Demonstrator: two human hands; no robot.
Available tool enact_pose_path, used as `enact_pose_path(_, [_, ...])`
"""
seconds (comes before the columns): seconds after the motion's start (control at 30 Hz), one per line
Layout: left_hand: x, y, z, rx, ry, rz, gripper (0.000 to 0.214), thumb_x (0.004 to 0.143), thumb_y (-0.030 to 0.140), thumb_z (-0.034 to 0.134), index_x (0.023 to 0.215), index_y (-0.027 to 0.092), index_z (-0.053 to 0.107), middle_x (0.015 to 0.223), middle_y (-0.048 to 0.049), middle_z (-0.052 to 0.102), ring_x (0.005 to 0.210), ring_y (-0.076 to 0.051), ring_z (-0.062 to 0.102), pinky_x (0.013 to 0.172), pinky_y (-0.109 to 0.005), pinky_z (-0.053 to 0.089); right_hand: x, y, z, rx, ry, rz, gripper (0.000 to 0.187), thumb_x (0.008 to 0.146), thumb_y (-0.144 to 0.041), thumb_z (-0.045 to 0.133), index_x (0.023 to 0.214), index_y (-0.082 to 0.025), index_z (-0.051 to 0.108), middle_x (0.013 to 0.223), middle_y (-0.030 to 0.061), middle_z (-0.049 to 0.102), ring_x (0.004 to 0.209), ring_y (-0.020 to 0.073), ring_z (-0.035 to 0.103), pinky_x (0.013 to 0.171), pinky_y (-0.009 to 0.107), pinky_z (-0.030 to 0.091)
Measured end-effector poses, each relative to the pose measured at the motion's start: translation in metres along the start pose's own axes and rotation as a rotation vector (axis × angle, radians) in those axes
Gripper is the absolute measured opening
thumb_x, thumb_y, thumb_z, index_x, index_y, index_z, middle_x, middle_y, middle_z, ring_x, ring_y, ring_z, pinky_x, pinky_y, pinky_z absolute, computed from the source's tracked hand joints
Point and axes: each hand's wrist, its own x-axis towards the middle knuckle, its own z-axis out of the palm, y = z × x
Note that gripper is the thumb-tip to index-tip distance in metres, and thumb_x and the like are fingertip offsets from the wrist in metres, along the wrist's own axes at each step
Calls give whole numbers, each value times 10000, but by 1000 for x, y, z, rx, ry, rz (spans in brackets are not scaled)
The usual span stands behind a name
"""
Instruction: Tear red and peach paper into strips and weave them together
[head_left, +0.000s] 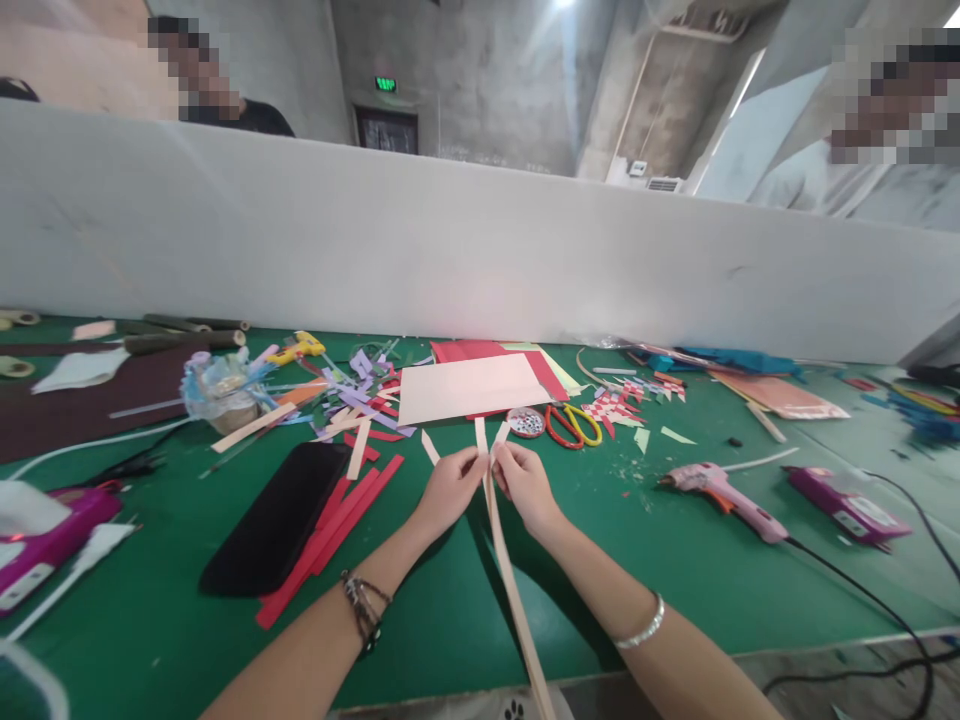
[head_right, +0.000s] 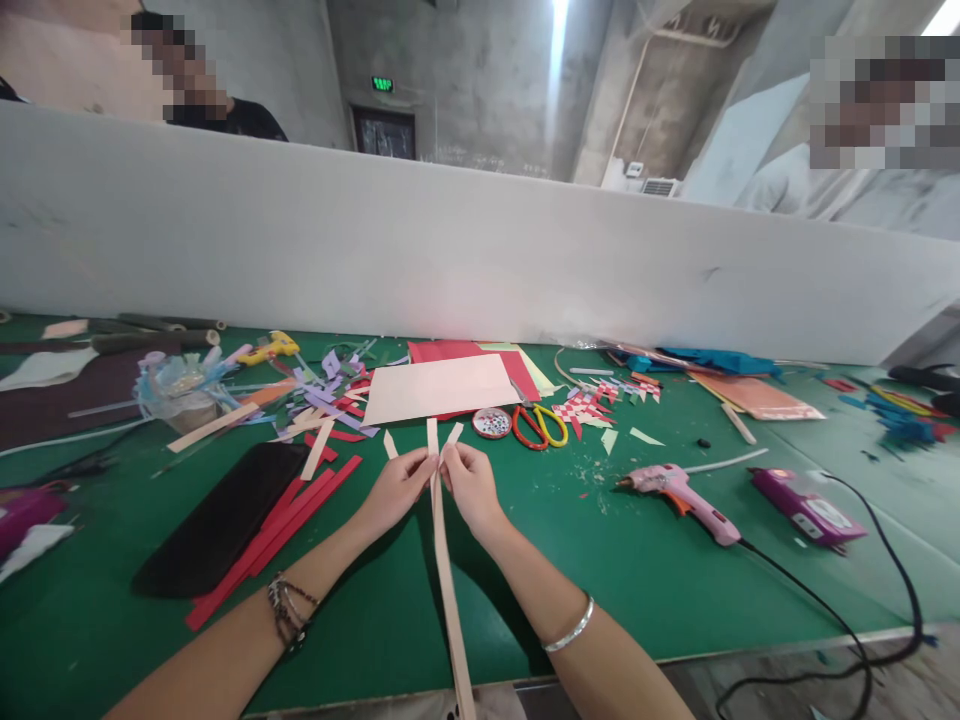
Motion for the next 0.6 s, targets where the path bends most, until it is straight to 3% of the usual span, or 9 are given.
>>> enact_pose_path(0.37, [1,-2,-2,37,63,48,355,820,402,395,544,179,392,511,55,330,504,-103,328,491,-228,244,2,5,-1,-58,-108,-48,351,789,-433,449,547,-191,373,435,-77,313,396,57,263,399,212,183])
enact_pose_path(0.6, [1,0,-3,30,89,50,349,835,399,380,559,184,378,504,59,319,485,-98,324,478,-221,245,2,4,-1,-42,-68,-54,368,786,-456,446,544,-189,369,435,-78,322,385,50,268,386,206,186])
